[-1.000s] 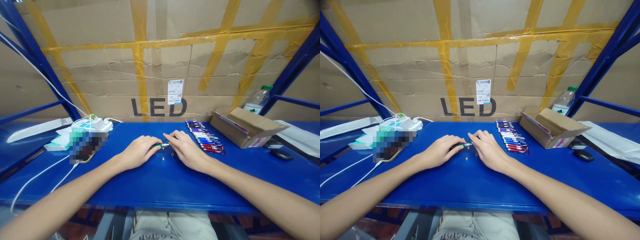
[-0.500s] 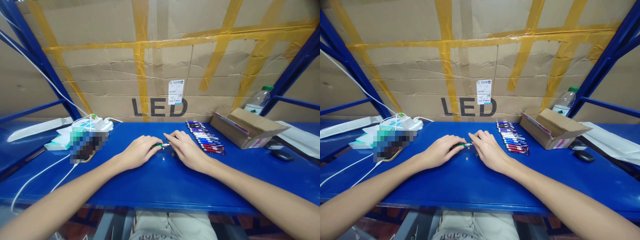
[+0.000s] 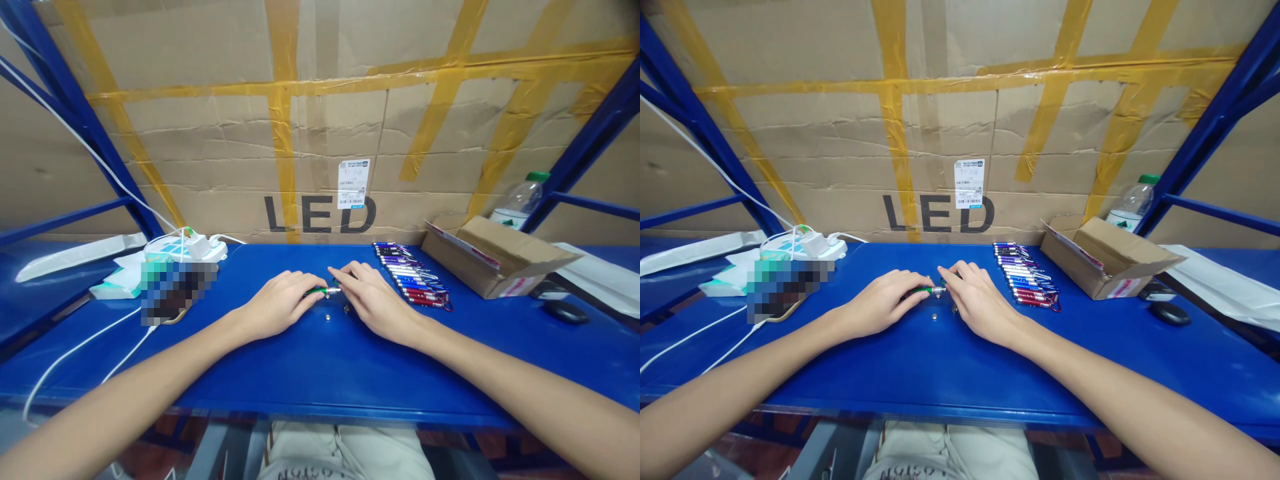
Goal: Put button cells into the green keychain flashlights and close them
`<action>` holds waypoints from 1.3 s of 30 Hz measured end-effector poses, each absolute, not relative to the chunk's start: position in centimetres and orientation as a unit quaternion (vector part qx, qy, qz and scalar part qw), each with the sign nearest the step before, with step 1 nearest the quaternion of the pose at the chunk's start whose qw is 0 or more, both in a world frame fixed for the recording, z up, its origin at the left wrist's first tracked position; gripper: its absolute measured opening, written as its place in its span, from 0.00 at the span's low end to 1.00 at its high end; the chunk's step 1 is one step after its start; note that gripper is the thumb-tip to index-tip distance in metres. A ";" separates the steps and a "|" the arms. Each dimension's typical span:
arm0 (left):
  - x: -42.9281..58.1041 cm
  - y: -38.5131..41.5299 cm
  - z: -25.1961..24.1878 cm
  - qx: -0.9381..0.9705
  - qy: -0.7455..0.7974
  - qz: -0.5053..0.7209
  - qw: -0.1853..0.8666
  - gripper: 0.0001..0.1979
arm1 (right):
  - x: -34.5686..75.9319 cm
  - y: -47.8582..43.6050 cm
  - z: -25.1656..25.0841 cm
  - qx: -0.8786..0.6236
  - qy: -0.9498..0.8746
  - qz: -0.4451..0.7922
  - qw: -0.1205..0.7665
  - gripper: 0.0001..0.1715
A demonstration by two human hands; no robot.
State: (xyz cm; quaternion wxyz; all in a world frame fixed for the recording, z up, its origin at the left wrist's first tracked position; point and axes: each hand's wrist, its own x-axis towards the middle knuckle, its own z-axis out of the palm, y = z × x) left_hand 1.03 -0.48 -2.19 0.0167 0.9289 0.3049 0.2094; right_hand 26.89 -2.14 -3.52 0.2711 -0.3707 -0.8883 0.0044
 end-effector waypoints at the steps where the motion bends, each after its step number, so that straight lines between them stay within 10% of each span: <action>1: 1.0 -0.5 -2.2 0.929 0.305 0.210 0.016 0.16 | 26.9 -2.1 -3.6 -0.370 -0.889 0.004 0.271 0.30; 39: 1.0 -0.4 -2.1 0.926 0.314 0.209 0.020 0.17 | 26.7 -2.7 -3.1 -0.370 -0.884 0.024 0.286 0.26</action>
